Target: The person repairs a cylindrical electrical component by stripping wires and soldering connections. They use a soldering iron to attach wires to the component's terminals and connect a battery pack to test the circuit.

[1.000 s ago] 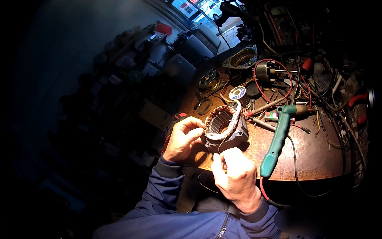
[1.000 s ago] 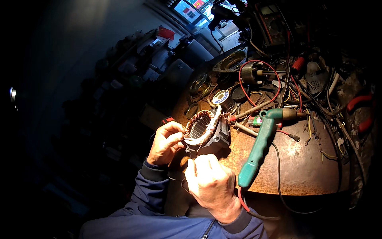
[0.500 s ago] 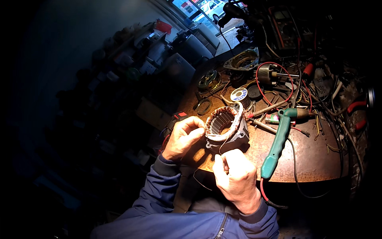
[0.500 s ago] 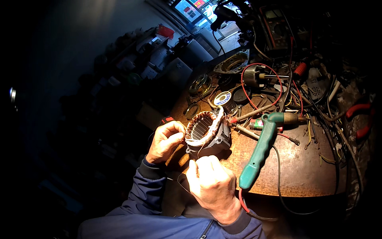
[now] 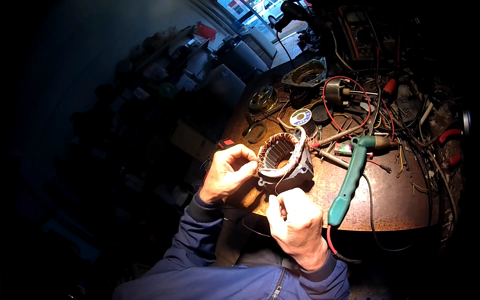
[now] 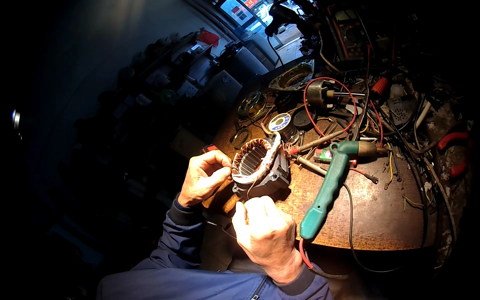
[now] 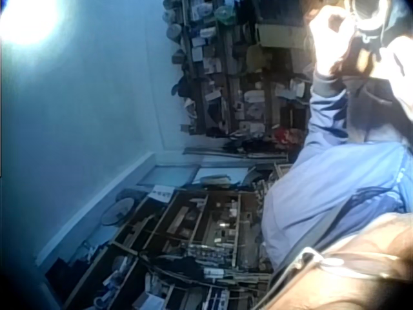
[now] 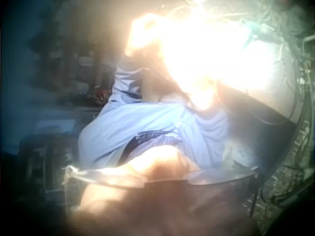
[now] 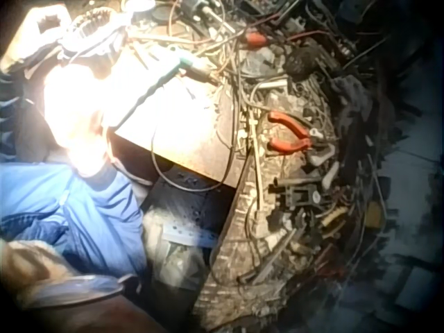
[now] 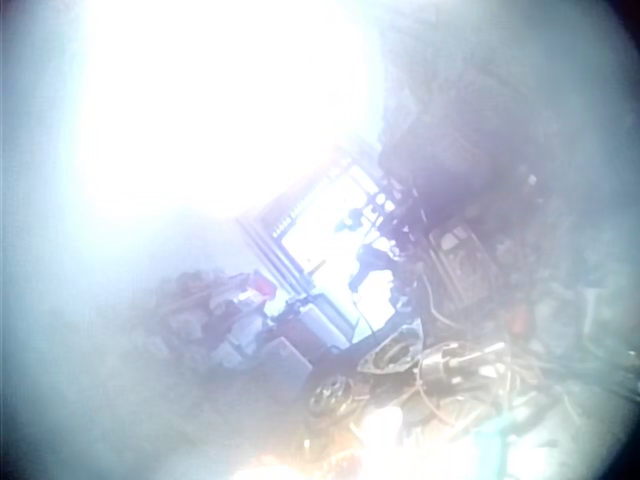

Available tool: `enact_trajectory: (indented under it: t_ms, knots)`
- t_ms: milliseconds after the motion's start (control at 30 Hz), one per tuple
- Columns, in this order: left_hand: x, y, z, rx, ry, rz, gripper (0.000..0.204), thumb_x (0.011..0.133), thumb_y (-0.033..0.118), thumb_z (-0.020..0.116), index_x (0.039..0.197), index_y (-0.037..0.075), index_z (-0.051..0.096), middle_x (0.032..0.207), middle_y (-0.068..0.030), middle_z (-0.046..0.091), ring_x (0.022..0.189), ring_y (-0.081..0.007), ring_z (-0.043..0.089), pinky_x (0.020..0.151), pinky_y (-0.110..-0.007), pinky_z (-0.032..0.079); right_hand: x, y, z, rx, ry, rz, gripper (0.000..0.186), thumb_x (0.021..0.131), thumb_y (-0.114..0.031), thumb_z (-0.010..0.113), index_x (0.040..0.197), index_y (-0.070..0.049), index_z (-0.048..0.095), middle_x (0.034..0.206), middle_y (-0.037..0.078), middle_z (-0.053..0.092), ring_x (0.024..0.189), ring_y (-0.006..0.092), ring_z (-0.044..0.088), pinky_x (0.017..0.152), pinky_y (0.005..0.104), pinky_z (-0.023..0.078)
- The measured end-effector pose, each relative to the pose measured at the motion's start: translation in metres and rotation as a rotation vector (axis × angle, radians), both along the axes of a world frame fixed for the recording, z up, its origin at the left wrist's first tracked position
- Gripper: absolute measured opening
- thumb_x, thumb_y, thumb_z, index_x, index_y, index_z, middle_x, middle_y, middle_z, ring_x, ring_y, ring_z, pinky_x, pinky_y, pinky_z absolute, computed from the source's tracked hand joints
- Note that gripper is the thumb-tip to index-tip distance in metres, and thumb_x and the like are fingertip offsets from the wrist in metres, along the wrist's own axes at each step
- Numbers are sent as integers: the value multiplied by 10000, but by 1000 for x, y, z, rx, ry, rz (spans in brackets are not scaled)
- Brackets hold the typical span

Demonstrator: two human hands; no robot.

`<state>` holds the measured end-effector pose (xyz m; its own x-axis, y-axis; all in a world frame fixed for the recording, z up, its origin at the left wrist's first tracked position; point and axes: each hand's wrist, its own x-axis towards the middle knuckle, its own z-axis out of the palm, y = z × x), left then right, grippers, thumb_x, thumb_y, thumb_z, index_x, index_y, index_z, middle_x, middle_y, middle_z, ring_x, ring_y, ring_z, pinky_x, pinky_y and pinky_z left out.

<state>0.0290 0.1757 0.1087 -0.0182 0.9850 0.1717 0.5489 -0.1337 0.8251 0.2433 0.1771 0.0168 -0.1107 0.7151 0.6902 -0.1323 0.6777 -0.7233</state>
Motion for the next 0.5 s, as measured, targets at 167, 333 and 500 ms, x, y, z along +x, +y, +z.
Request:
enact_trajectory:
  t_ms: [167,333,500]
  knots:
    - [8,1,5,-18,152,87,55,977,-25,703,1030,-27,688,941,-23,688,885,-98,663,814,-261,549,0,0,-1,-3,4,-3,128,884,44,757,829,3,650,743,98,581,568,223,592,536,347,484]
    - [19,-4,11,22,474,173,47,992,-8,700,1027,-35,683,945,-29,693,866,-95,657,811,-259,550,-2,1,-3,7,-12,-8,130,877,47,763,828,3,651,743,95,583,570,221,596,534,346,486]
    - [10,-6,11,-23,241,173,55,996,-16,689,1038,-51,682,958,-40,695,882,-105,665,829,-268,558,-1,-1,-3,-21,1,7,127,872,49,765,831,4,653,744,97,586,572,226,599,534,348,489]
